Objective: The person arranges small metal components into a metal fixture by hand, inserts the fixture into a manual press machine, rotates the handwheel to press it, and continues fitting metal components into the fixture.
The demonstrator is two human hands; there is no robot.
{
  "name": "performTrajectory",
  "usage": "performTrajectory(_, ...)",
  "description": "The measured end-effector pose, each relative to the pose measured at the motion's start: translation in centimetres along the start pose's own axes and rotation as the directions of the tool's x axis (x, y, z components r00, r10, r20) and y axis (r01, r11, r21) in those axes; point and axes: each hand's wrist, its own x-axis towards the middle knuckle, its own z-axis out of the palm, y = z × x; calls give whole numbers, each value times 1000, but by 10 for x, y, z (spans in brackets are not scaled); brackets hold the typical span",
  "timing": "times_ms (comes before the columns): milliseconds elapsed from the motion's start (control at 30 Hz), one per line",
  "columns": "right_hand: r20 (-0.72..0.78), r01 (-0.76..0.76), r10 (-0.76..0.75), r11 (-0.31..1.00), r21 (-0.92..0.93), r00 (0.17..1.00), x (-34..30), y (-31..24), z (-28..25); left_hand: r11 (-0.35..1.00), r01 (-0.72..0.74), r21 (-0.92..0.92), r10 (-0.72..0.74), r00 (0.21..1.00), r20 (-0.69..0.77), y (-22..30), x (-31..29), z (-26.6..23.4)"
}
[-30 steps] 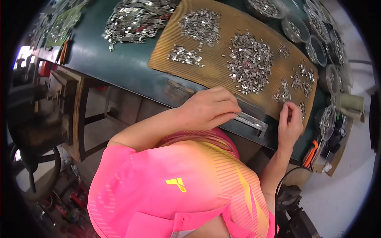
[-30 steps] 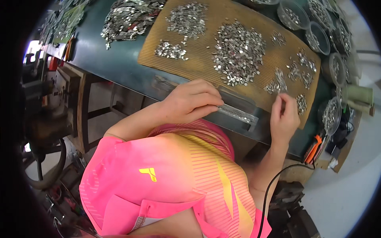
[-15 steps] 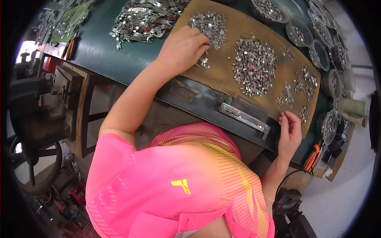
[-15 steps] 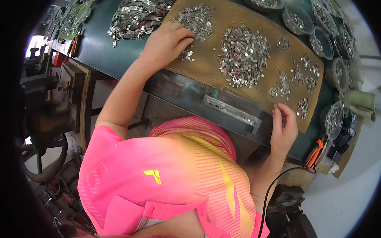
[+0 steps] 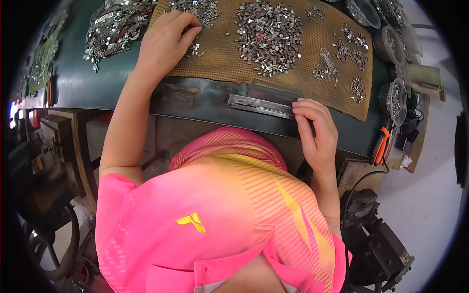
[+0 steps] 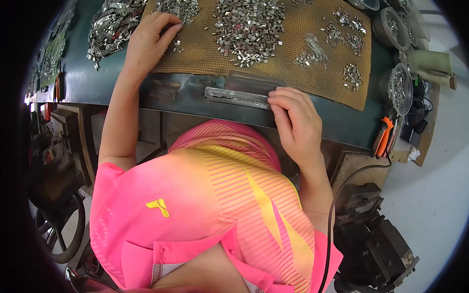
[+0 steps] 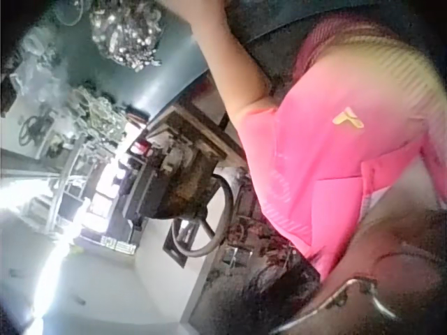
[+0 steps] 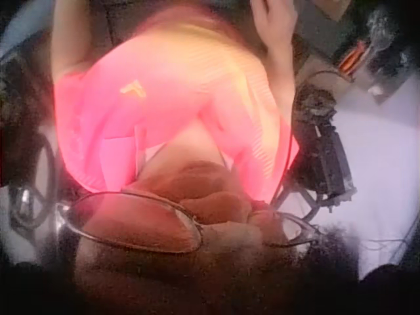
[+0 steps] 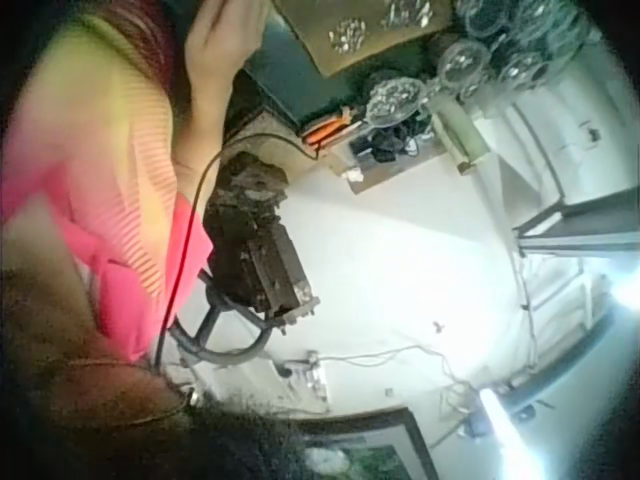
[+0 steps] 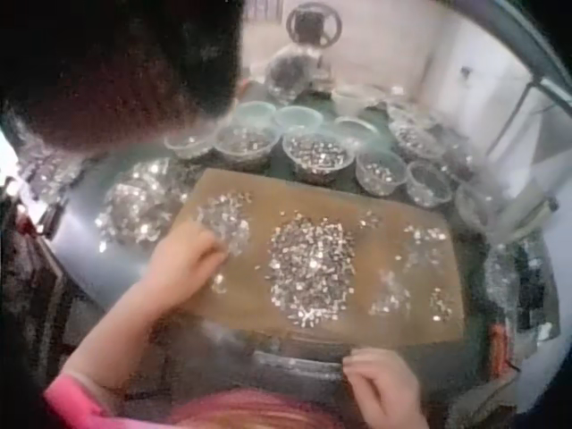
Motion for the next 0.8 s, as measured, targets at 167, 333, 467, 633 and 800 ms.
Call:
performTrajectory(167,-8,-5,5,1000,-21,1000,-3,0,6,1000,-14,22,15,999,-29,0,-3,3)
performTrajectory(333,-12,11,-12,996,-92,1000,-1,-3,8,1000,16,13,-16,1000,-5,2,-2,0)
performTrajectory(467,-3,79,-82,973,-217,997,1,-8,11,1000,16,-24,-16,1000,-5,-1,-1,0)
performTrajectory(633,40,60,-52,976,-209,998,3,-11,6,995,18,-96,-22,999,-32,-3,-2,-3)
performTrajectory(800,54,110,-98,946,-306,994,3,-12,7,928,252,-275,-247,968,53,-2,-8,-10)
